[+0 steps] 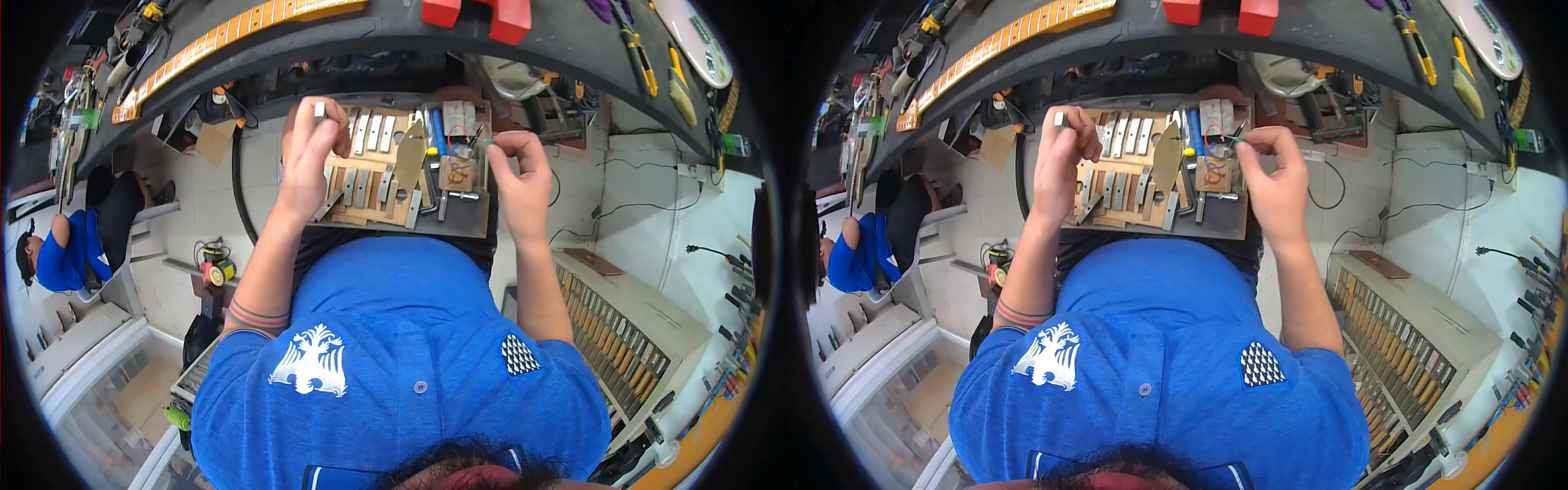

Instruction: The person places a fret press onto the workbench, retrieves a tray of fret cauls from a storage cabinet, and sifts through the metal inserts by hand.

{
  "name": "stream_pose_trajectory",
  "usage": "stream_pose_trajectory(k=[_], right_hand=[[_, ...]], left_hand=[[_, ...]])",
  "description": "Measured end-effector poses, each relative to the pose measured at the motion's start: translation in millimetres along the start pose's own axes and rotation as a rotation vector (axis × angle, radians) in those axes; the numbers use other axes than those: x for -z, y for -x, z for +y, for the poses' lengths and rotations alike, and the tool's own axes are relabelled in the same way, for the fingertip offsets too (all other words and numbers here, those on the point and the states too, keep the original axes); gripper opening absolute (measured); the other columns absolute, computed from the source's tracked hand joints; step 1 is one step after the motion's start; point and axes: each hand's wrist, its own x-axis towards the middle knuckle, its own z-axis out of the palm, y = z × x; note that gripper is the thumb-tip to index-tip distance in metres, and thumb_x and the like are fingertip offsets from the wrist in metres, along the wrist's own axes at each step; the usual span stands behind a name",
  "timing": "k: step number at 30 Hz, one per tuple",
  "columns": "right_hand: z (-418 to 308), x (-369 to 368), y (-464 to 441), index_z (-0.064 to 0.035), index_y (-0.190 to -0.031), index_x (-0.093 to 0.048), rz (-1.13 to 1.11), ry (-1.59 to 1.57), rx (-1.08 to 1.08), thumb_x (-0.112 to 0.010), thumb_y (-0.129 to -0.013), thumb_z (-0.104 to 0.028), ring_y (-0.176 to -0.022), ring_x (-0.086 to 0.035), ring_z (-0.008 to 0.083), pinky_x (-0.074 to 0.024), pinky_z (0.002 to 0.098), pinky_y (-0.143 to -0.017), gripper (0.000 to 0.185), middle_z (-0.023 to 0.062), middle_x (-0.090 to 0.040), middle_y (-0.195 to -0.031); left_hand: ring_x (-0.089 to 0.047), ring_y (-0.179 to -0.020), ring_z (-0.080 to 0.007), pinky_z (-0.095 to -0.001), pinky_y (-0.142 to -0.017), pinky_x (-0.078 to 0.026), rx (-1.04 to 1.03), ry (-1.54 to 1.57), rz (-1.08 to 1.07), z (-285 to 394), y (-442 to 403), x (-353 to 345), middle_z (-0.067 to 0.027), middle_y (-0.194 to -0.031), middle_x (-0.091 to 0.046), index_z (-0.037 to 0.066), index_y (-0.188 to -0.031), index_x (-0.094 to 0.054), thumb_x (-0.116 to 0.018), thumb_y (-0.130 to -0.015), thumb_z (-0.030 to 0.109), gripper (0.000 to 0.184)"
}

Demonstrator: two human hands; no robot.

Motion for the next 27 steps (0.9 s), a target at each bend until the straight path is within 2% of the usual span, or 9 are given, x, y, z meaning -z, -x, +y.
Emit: stream_pose_trajectory(k=[5, 9, 10, 11, 14, 17, 18, 22, 27], right_hand=[[1.8, 10.6, 6.9, -0.0021, -0.105, -0.073, -0.161, 0.187, 0.012, -0.079, -0.096, -0.004, -0.099, -0.067, 0.0191, -0.0506, 0.0337, -0.099, 0.012, 0.0057, -0.073, -0.100], [-6.1, 17.9, 14.2, -0.0035, -0.102, -0.074, -0.362, 0.465, 0.219, -0.081, -0.090, -0.005, -0.106, -0.065, 0.0300, -0.0497, 0.0417, -0.103, 0.013, 0.0095, -0.070, -0.107], [-8.2, 19.0, 17.3, -0.0039, -0.101, -0.075, -0.395, 0.474, 0.219, -0.082, -0.089, -0.006, -0.110, -0.064, 0.0319, -0.0494, 0.0434, -0.103, 0.014, 0.0098, -0.070, -0.110], [-10.3, 19.7, 20.5, -0.0044, -0.100, -0.075, -0.430, 0.483, 0.219, -0.082, -0.088, -0.006, -0.113, -0.062, 0.0338, -0.0491, 0.0450, -0.104, 0.014, 0.0100, -0.069, -0.112], [-15.7, 18.1, 28.1, -0.0063, -0.098, -0.078, -0.474, 0.539, 0.249, -0.083, -0.087, -0.006, -0.120, -0.059, 0.0350, -0.0493, 0.0453, -0.103, 0.012, 0.0097, -0.067, -0.118], [-15.3, 13.3, 31.2, -0.0069, -0.099, -0.079, -0.504, 0.597, 0.322, -0.083, -0.086, -0.005, -0.119, -0.059, 0.0356, -0.0490, 0.0461, -0.103, 0.013, 0.0098, -0.068, -0.116], [-15.7, 11.1, 30.6, -0.0069, -0.099, -0.079, -0.499, 0.602, 0.340, -0.083, -0.086, -0.005, -0.118, -0.059, 0.0353, -0.0489, 0.0460, -0.103, 0.013, 0.0094, -0.068, -0.115], [-18.5, -2.8, 24.1, -0.0066, -0.099, -0.079, -0.440, 0.588, 0.338, -0.081, -0.087, -0.004, -0.116, -0.060, 0.0340, -0.0485, 0.0458, -0.103, 0.012, 0.0079, -0.070, -0.113], [-33.8, -50.5, 1.6, -0.0079, -0.100, -0.079, -0.295, 0.659, 0.411, -0.081, -0.090, -0.008, -0.111, -0.061, 0.0315, -0.0478, 0.0441, -0.095, 0.011, 0.0070, -0.069, -0.106]], left_hand=[[-0.048, -0.087, -0.0160, -0.0350, -0.081, -0.045, 0.117, 0.204, 0.095, -14.0, 6.3, 18.9, -0.0033, -0.097, -0.046, 0.008, -0.119, -0.052, -0.050, -0.114, 0.033, 0.026], [-0.061, -0.102, -0.0127, -0.0321, -0.090, -0.051, 0.107, 0.037, 0.201, -18.7, 2.3, 38.0, -0.0054, -0.114, -0.062, 0.004, -0.130, -0.063, -0.053, -0.118, 0.025, 0.026], [-0.064, -0.103, -0.0089, -0.0284, -0.091, -0.053, 0.080, 0.015, 0.243, -21.1, 1.4, 42.4, -0.0038, -0.117, -0.068, 0.003, -0.131, -0.068, -0.064, -0.115, 0.018, 0.022], [-0.064, -0.100, -0.0084, -0.0277, -0.089, -0.053, 0.099, -0.014, 0.236, -21.7, 1.4, 47.0, -0.0026, -0.114, -0.069, 0.003, -0.129, -0.070, -0.068, -0.113, 0.017, 0.022], [-0.066, -0.089, -0.0072, -0.0259, -0.080, -0.055, 0.165, -0.025, 0.203, -24.0, 1.6, 64.6, 0.0006, -0.104, -0.073, 0.001, -0.126, -0.072, -0.079, -0.105, 0.009, 0.024], [-0.067, -0.091, -0.0076, -0.0267, -0.080, -0.056, 0.171, 0.035, 0.223, -23.2, 2.8, 60.3, -0.0005, -0.106, -0.074, 0.001, -0.127, -0.072, -0.079, -0.103, 0.008, 0.025], [-0.070, -0.096, -0.0103, -0.0283, -0.083, -0.061, 0.169, 0.042, 0.200, -26.7, 3.6, 65.0, -0.0041, -0.110, -0.074, 0.000, -0.134, -0.069, -0.079, -0.103, 0.006, 0.033], [-0.073, -0.106, -0.0149, -0.0314, -0.094, -0.065, 0.200, 0.093, 0.215, -22.6, 7.2, 63.3, -0.0083, -0.120, -0.073, -0.003, -0.145, -0.063, -0.080, -0.100, -0.001, 0.048], [-0.073, -0.103, -0.0141, -0.0315, -0.093, -0.065, 0.219, 0.082, 0.200, -30.6, 15.2, 68.9, -0.0083, -0.117, -0.073, -0.002, -0.145, -0.063, -0.078, -0.100, -0.002, 0.047]])
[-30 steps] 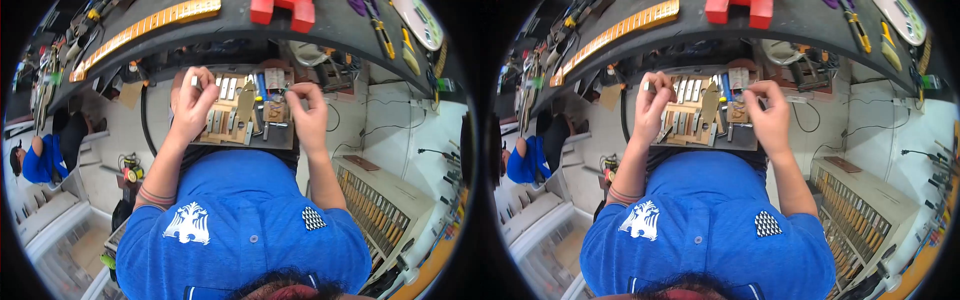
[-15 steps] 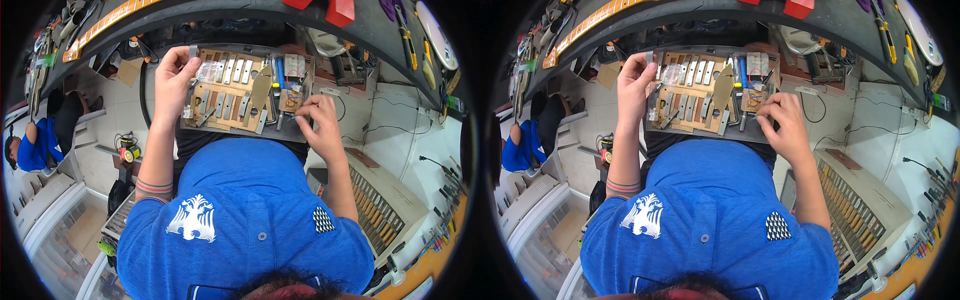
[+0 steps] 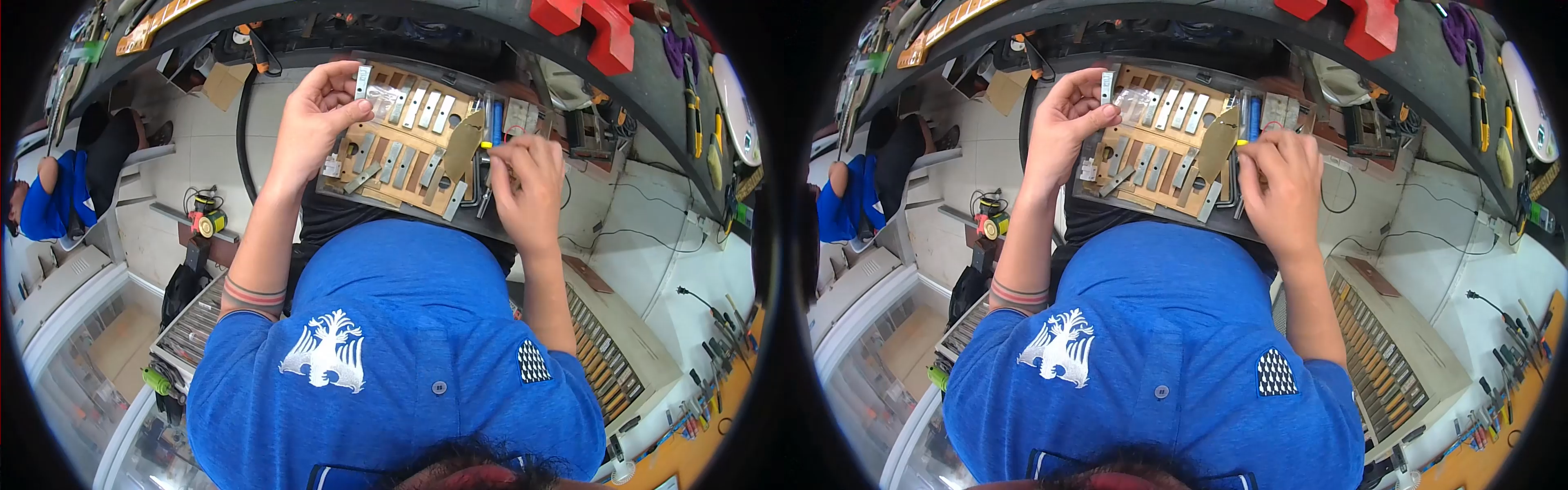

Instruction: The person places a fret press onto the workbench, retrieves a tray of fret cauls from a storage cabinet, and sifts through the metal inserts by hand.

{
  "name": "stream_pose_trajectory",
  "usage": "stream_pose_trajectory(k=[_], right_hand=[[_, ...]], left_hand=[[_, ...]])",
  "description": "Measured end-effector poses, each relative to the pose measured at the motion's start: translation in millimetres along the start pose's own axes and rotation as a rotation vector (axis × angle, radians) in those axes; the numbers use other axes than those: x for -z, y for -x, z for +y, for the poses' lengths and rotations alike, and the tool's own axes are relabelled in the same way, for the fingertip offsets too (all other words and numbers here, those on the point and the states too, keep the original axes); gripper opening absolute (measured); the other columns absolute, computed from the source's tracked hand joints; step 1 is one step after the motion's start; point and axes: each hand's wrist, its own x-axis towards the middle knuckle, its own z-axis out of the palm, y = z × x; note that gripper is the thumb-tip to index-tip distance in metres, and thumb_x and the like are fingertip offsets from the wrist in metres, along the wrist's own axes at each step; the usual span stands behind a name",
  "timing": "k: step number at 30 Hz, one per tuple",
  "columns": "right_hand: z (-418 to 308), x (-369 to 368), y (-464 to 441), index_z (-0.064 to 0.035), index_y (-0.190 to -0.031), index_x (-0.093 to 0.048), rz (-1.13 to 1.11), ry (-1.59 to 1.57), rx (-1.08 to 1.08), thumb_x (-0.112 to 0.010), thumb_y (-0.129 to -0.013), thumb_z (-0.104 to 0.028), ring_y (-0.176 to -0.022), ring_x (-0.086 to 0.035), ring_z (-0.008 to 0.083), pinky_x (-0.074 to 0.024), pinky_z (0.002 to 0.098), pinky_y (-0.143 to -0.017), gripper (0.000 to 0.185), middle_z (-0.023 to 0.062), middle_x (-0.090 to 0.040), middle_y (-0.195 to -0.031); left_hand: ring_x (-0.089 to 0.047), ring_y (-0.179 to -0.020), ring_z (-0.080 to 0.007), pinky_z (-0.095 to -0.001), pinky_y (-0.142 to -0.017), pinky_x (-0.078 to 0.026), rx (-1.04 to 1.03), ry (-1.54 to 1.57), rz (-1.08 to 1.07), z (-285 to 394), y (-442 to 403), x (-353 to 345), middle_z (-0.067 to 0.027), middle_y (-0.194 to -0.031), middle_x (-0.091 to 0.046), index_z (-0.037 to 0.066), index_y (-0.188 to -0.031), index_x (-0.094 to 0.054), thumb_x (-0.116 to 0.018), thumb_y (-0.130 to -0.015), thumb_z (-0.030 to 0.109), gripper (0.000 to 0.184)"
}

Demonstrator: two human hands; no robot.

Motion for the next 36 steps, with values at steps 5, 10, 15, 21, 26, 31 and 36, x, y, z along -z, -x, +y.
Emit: stream_pose_trajectory(k=[5, 10, 15, 21, 26, 31, 36], right_hand=[[-8.4, -25.5, -38.5, -0.0125, -0.134, -0.071, -0.110, 0.090, 0.077, -0.083, -0.090, -0.015, -0.124, -0.058, 0.0323, -0.0433, 0.0491, -0.108, 0.046, 0.0090, -0.064, -0.129], [11.8, -28.1, -40.3, -0.0108, -0.120, -0.074, -0.216, 0.081, 0.141, -0.081, -0.092, -0.015, -0.124, -0.059, 0.0324, -0.0411, 0.0496, -0.113, 0.029, 0.0079, -0.066, -0.119], [17.9, -10.4, -35.2, -0.0088, -0.109, -0.075, -0.327, -0.036, 0.019, -0.075, -0.093, -0.009, -0.121, -0.059, 0.0332, -0.0392, 0.0513, -0.117, 0.015, 0.0088, -0.066, -0.114], [-2.8, -28.3, -58.4, -0.0061, -0.120, -0.077, -0.190, 0.117, 0.095, -0.073, -0.089, -0.005, -0.127, -0.059, 0.0336, -0.0404, 0.0513, -0.117, 0.031, 0.0113, -0.068, -0.125], [-52.0, -105.3, -90.8, -0.0064, -0.132, -0.074, -0.215, 0.116, 0.240, -0.082, -0.091, -0.019, -0.129, -0.060, 0.0310, -0.0423, 0.0501, -0.114, 0.044, 0.0114, -0.069, -0.128], [-61.0, -125.8, -95.0, -0.0065, -0.131, -0.072, -0.271, 0.056, 0.243, -0.080, -0.092, -0.016, -0.122, -0.063, 0.0318, -0.0441, 0.0497, -0.109, 0.041, 0.0112, -0.071, -0.122], [-49.8, -107.1, -97.3, -0.0069, -0.121, -0.071, -0.160, -0.107, 0.220, -0.075, -0.096, -0.011, -0.114, -0.068, 0.0323, -0.0464, 0.0499, -0.104, 0.026, 0.0108, -0.074, -0.117]], left_hand=[[-0.071, -0.097, -0.0117, -0.0283, -0.086, -0.063, 0.024, -0.017, 0.081, 4.8, 3.9, 5.0, -0.0059, -0.109, -0.072, -0.003, -0.145, -0.064, -0.077, -0.100, -0.004, 0.047], [-0.068, -0.095, -0.0092, -0.0281, -0.084, -0.063, -0.029, -0.158, 0.148, 5.6, 8.0, 6.0, -0.0041, -0.108, -0.071, -0.001, -0.146, -0.064, -0.076, -0.101, -0.003, 0.047], [-0.069, -0.102, -0.0120, -0.0303, -0.090, -0.063, -0.018, -0.069, 0.079, -7.4, 4.2, 6.9, -0.0067, -0.113, -0.072, 0.001, -0.152, -0.060, -0.073, -0.104, 0.000, 0.050], [-0.070, -0.105, -0.0130, -0.0311, -0.091, -0.065, -0.018, -0.058, 0.026, -7.0, -2.8, 13.6, -0.0068, -0.113, -0.071, 0.001, -0.151, -0.062, -0.072, -0.104, -0.002, 0.048], [-0.070, -0.105, -0.0133, -0.0334, -0.094, -0.066, -0.012, -0.013, 0.023, 2.7, -2.9, 15.6, -0.0070, -0.115, -0.070, 0.001, -0.150, -0.063, -0.072, -0.104, -0.003, 0.048], [-0.070, -0.106, -0.0129, -0.0311, -0.091, -0.065, -0.008, 0.023, 0.034, 4.0, 8.6, 22.7, -0.0071, -0.116, -0.071, 0.001, -0.150, -0.062, -0.074, -0.103, -0.002, 0.049], [-0.069, -0.102, -0.0117, -0.0285, -0.087, -0.063, 0.031, 0.024, 0.037, 2.9, 13.9, 25.7, -0.0068, -0.114, -0.071, 0.000, -0.149, -0.063, -0.076, -0.101, -0.001, 0.050]])
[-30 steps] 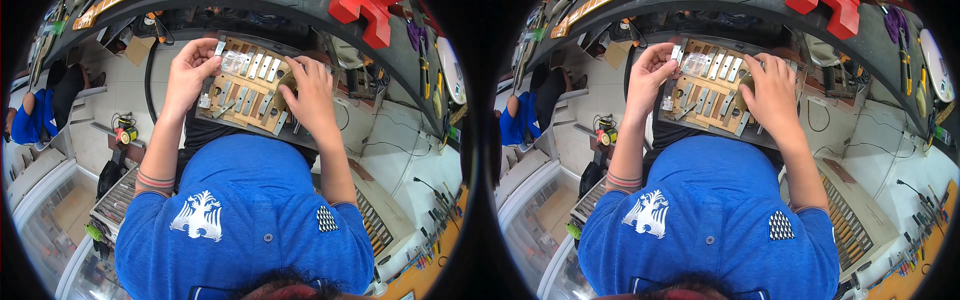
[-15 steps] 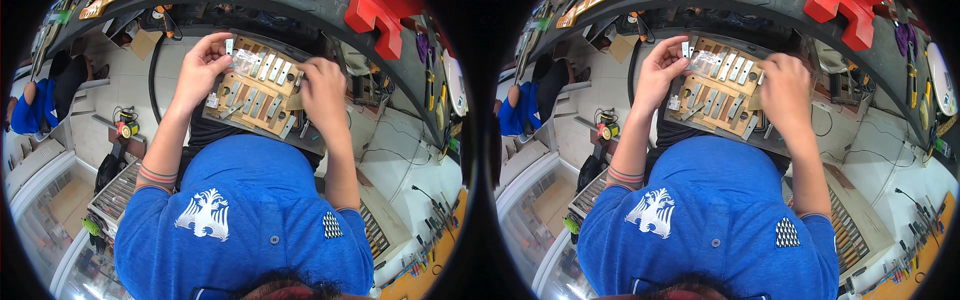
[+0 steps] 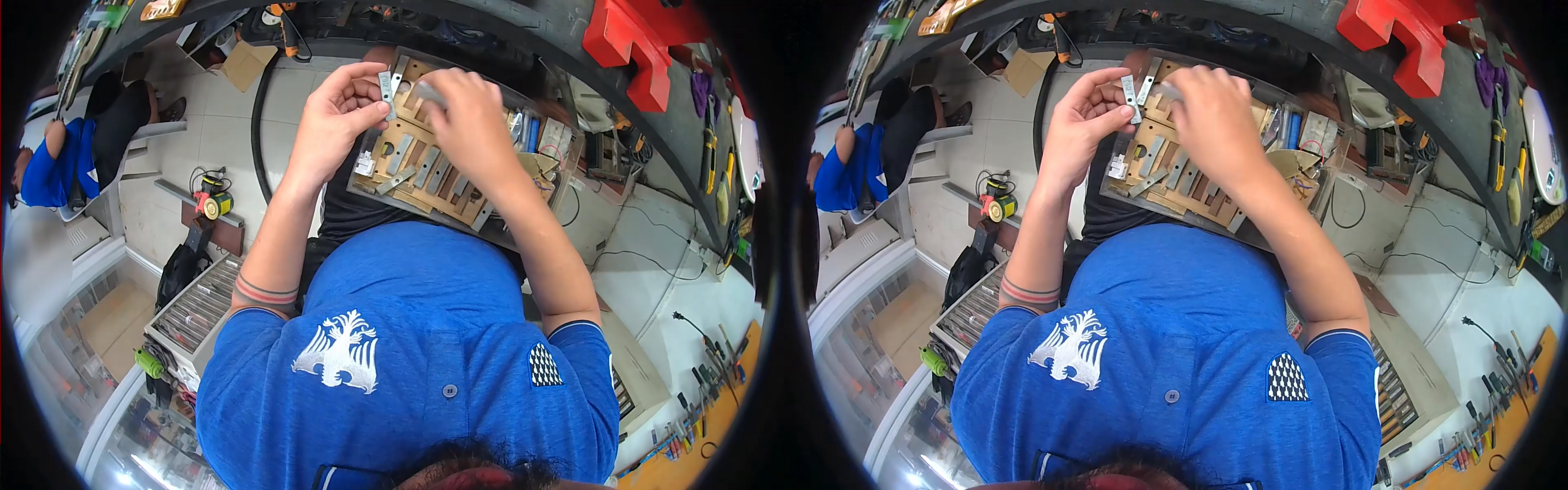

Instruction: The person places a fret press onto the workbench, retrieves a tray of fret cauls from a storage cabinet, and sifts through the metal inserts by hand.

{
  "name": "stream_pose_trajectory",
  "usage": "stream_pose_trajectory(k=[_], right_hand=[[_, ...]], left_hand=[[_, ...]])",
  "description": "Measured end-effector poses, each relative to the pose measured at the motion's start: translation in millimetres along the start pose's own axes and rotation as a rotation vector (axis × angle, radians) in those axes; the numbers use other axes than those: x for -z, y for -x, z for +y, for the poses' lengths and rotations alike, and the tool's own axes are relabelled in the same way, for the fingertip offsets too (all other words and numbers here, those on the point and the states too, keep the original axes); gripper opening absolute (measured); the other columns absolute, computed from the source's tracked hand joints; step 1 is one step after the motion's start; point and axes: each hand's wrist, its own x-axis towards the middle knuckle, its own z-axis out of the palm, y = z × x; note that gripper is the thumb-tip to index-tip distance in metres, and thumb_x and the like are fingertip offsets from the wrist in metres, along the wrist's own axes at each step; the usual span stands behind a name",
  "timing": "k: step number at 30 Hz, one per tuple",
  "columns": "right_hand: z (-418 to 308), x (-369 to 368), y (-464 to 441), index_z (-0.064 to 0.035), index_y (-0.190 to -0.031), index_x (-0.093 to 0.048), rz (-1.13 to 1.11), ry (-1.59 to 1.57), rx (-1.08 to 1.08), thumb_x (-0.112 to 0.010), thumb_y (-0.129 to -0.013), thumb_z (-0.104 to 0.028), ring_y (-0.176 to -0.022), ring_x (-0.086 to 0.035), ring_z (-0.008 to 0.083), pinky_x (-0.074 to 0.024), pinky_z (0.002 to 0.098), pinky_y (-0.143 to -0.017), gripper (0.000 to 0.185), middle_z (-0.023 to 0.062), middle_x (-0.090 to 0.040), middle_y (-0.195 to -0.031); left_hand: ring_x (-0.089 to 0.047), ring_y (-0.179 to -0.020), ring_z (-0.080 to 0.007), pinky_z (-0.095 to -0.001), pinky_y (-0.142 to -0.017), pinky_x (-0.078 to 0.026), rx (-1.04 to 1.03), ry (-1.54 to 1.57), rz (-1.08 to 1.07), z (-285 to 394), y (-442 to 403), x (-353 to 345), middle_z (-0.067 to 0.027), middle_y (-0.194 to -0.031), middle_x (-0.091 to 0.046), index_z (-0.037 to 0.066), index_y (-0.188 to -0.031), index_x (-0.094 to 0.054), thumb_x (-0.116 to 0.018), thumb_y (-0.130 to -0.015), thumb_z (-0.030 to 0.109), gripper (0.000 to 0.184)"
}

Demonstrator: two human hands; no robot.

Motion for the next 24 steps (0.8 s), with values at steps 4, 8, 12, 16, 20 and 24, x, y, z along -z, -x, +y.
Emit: stream_pose_trajectory(k=[4, 8, 12, 16, 20, 24], right_hand=[[6.0, 50.4, 7.4, -0.0029, -0.125, -0.068, 0.027, -0.320, -0.283, -0.070, -0.098, -0.007, -0.115, -0.071, 0.0332, -0.0539, 0.0457, -0.101, 0.027, 0.0144, -0.073, -0.118], [19.8, 88.6, 30.8, -0.0034, -0.132, -0.066, -0.030, -0.246, -0.390, -0.067, -0.098, -0.005, -0.110, -0.072, 0.0338, -0.0562, 0.0429, -0.100, 0.033, 0.0150, -0.072, -0.117], [29.9, 102.6, 50.2, -0.0065, -0.138, -0.067, -0.030, -0.042, -0.431, -0.071, -0.097, -0.007, -0.123, -0.066, 0.0342, -0.0521, 0.0462, -0.107, 0.041, 0.0128, -0.069, -0.129], [34.8, 91.5, 63.7, -0.0094, -0.138, -0.069, 0.135, 0.121, -0.259, -0.073, -0.096, -0.009, -0.139, -0.054, 0.0358, -0.0452, 0.0492, -0.114, 0.042, 0.0116, -0.063, -0.140], [25.3, 84.5, 70.1, -0.0102, -0.135, -0.071, 0.054, 0.142, -0.187, -0.074, -0.096, -0.009, -0.137, -0.054, 0.0355, -0.0424, 0.0477, -0.118, 0.039, 0.0114, -0.064, -0.134], [-2.1, 68.5, 77.4, -0.0084, -0.123, -0.071, -0.183, 0.144, -0.087, -0.080, -0.093, -0.018, -0.131, -0.056, 0.0349, -0.0406, 0.0506, -0.119, 0.032, 0.0112, -0.065, -0.125]], left_hand=[[-0.068, -0.099, -0.0108, -0.0272, -0.083, -0.061, 0.001, -0.023, 0.005, 0.0, -1.7, 0.7, -0.0061, -0.112, -0.071, 0.000, -0.147, -0.064, -0.075, -0.102, 0.000, 0.046], [-0.066, -0.095, -0.0093, -0.0262, -0.078, -0.056, 0.007, -0.076, 0.007, 0.5, -5.2, -3.3, -0.0038, -0.107, -0.071, 0.001, -0.143, -0.066, -0.072, -0.103, 0.003, 0.040], [-0.065, -0.090, -0.0075, -0.0254, -0.077, -0.051, 0.033, -0.219, -0.005, 4.1, -6.4, -7.0, 0.0000, -0.100, -0.072, 0.002, -0.138, -0.070, -0.071, -0.103, 0.004, 0.035], [-0.064, -0.089, -0.0059, -0.0242, -0.079, -0.049, 0.029, -0.312, -0.024, 5.4, -4.2, -16.4, 0.0012, -0.097, -0.073, 0.001, -0.132, -0.072, -0.072, -0.103, 0.005, 0.030], [-0.064, -0.089, -0.0046, -0.0235, -0.079, -0.049, 0.024, -0.339, -0.032, -0.2, -3.8, -17.7, 0.0014, -0.095, -0.073, 0.001, -0.127, -0.075, -0.073, -0.102, 0.007, 0.025], [-0.062, -0.085, -0.0040, -0.0235, -0.073, -0.050, 0.003, -0.411, -0.049, 2.6, -2.2, -21.7, 0.0019, -0.094, -0.072, 0.002, -0.125, -0.076, -0.073, -0.103, 0.007, 0.023]])
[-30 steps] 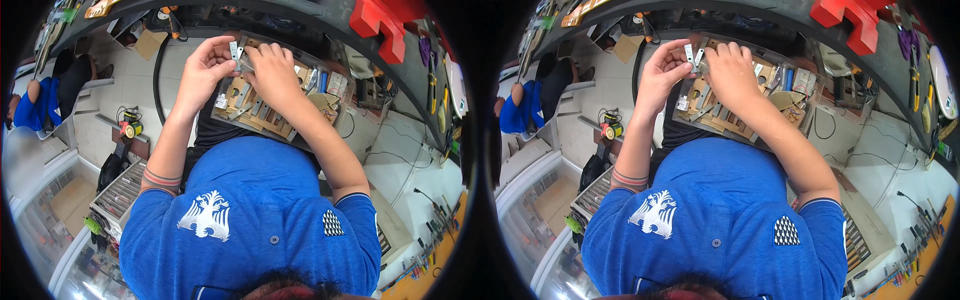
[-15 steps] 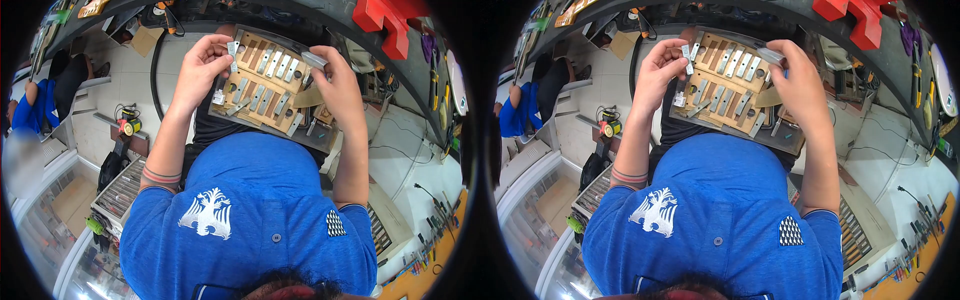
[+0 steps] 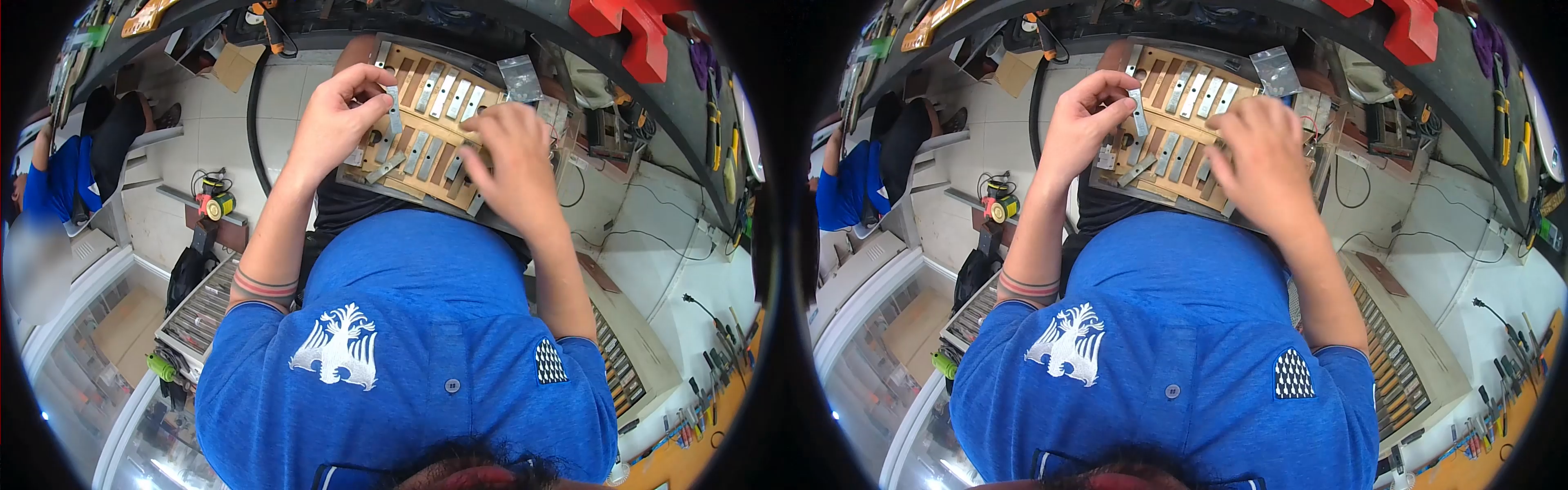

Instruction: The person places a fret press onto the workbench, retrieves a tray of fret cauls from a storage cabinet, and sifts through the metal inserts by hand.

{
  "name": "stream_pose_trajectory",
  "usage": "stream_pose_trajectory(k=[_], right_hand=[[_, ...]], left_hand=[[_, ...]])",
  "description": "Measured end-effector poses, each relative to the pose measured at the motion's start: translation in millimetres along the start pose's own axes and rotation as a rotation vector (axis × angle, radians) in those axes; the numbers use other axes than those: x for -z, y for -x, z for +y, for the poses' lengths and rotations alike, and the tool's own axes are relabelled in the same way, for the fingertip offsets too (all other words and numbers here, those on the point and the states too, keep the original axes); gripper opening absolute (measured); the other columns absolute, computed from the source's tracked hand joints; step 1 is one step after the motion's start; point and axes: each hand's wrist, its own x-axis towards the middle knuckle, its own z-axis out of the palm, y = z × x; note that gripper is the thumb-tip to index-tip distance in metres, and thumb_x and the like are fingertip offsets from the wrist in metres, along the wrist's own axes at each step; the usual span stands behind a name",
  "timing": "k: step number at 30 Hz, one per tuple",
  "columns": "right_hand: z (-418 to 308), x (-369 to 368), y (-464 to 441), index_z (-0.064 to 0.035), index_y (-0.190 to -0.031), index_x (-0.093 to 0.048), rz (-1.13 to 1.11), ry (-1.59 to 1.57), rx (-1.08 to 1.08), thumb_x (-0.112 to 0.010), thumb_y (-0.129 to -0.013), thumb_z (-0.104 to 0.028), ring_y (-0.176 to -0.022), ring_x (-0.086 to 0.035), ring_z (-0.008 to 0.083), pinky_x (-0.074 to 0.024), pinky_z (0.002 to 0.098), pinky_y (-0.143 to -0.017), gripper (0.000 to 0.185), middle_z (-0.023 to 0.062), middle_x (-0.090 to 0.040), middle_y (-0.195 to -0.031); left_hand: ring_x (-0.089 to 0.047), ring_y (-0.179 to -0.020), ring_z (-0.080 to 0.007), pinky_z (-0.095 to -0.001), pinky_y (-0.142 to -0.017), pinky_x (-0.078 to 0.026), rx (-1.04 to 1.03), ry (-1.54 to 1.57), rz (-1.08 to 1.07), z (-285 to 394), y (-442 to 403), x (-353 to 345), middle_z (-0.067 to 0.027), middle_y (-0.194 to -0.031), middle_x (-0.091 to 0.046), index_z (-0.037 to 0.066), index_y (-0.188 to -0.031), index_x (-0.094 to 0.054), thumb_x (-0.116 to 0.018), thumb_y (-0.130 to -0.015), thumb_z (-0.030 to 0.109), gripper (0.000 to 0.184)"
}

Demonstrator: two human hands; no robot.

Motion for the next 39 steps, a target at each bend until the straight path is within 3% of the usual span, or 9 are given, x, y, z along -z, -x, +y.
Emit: stream_pose_trajectory(k=[5, 14, 20, 21, 27, 35, 39], right_hand=[[-7.9, -15.3, 2.4, -0.0084, -0.116, -0.073, -0.008, -0.075, 0.048, -0.084, -0.089, -0.020, -0.132, -0.057, 0.0325, -0.0397, 0.0526, -0.120, 0.031, 0.0089, -0.065, -0.122], [5.6, -14.0, 6.3, -0.0072, -0.114, -0.072, -0.081, -0.075, 0.044, -0.082, -0.091, -0.017, -0.132, -0.057, 0.0315, -0.0392, 0.0519, -0.120, 0.027, 0.0090, -0.065, -0.122], [-12.9, -21.4, 0.9, -0.0059, -0.128, -0.071, -0.068, -0.043, 0.036, -0.090, -0.085, -0.034, -0.130, -0.057, 0.0324, -0.0390, 0.0491, -0.119, 0.055, 0.0122, -0.065, -0.126], [-16.2, -25.2, 1.1, -0.0035, -0.134, -0.069, -0.071, -0.034, 0.037, -0.093, -0.080, -0.039, -0.129, -0.057, 0.0322, -0.0399, 0.0479, -0.117, 0.069, 0.0139, -0.064, -0.127], [-24.9, -30.3, 2.4, -0.0026, -0.129, -0.068, -0.055, -0.037, 0.016, -0.094, -0.078, -0.036, -0.124, -0.058, 0.0325, -0.0422, 0.0484, -0.110, 0.067, 0.0145, -0.064, -0.127], [-22.6, -37.5, 3.0, -0.0014, -0.124, -0.066, 0.029, -0.078, 0.046, -0.092, -0.077, -0.031, -0.121, -0.061, 0.0351, -0.0437, 0.0480, -0.109, 0.061, 0.0158, -0.066, -0.121], [-17.7, -15.8, 5.2, 0.0015, -0.131, -0.065, 0.023, -0.366, -0.071, -0.086, -0.085, -0.034, -0.120, -0.065, 0.0335, -0.0461, 0.0456, -0.108, 0.062, 0.0169, -0.069, -0.123]], left_hand=[[-0.061, -0.082, -0.0034, -0.0229, -0.068, -0.049, 0.033, -0.002, -0.037, 5.9, 3.0, 0.1, 0.0024, -0.096, -0.072, 0.004, -0.126, -0.076, -0.074, -0.103, 0.008, 0.023], [-0.060, -0.084, -0.0032, -0.0225, -0.070, -0.049, 0.044, 0.030, 0.011, 4.6, 3.1, 3.5, 0.0042, -0.094, -0.067, 0.005, -0.128, -0.074, -0.070, -0.105, 0.010, 0.023], [-0.061, -0.082, -0.0047, -0.0233, -0.071, -0.050, 0.006, 0.189, 0.068, -9.7, -0.9, -1.9, 0.0022, -0.094, -0.067, 0.002, -0.130, -0.070, -0.067, -0.107, 0.009, 0.025], [-0.062, -0.082, -0.0050, -0.0236, -0.071, -0.050, 0.004, 0.216, 0.077, -10.6, -1.0, -3.3, 0.0019, -0.093, -0.067, 0.001, -0.131, -0.070, -0.067, -0.107, 0.009, 0.025], [-0.062, -0.081, -0.0053, -0.0233, -0.070, -0.053, 0.000, 0.231, 0.043, -9.3, 4.4, -11.9, 0.0010, -0.094, -0.067, -0.001, -0.125, -0.072, -0.067, -0.106, 0.006, 0.021], [-0.063, -0.081, -0.0056, -0.0237, -0.072, -0.053, -0.018, 0.226, 0.036, -13.0, 2.6, -11.9, 0.0009, -0.094, -0.068, 0.000, -0.130, -0.071, -0.068, -0.107, 0.009, 0.024], [-0.064, -0.082, -0.0056, -0.0236, -0.073, -0.052, -0.008, 0.228, 0.029, -11.9, 3.6, -9.6, 0.0013, -0.094, -0.068, 0.001, -0.132, -0.071, -0.068, -0.108, 0.009, 0.025]])
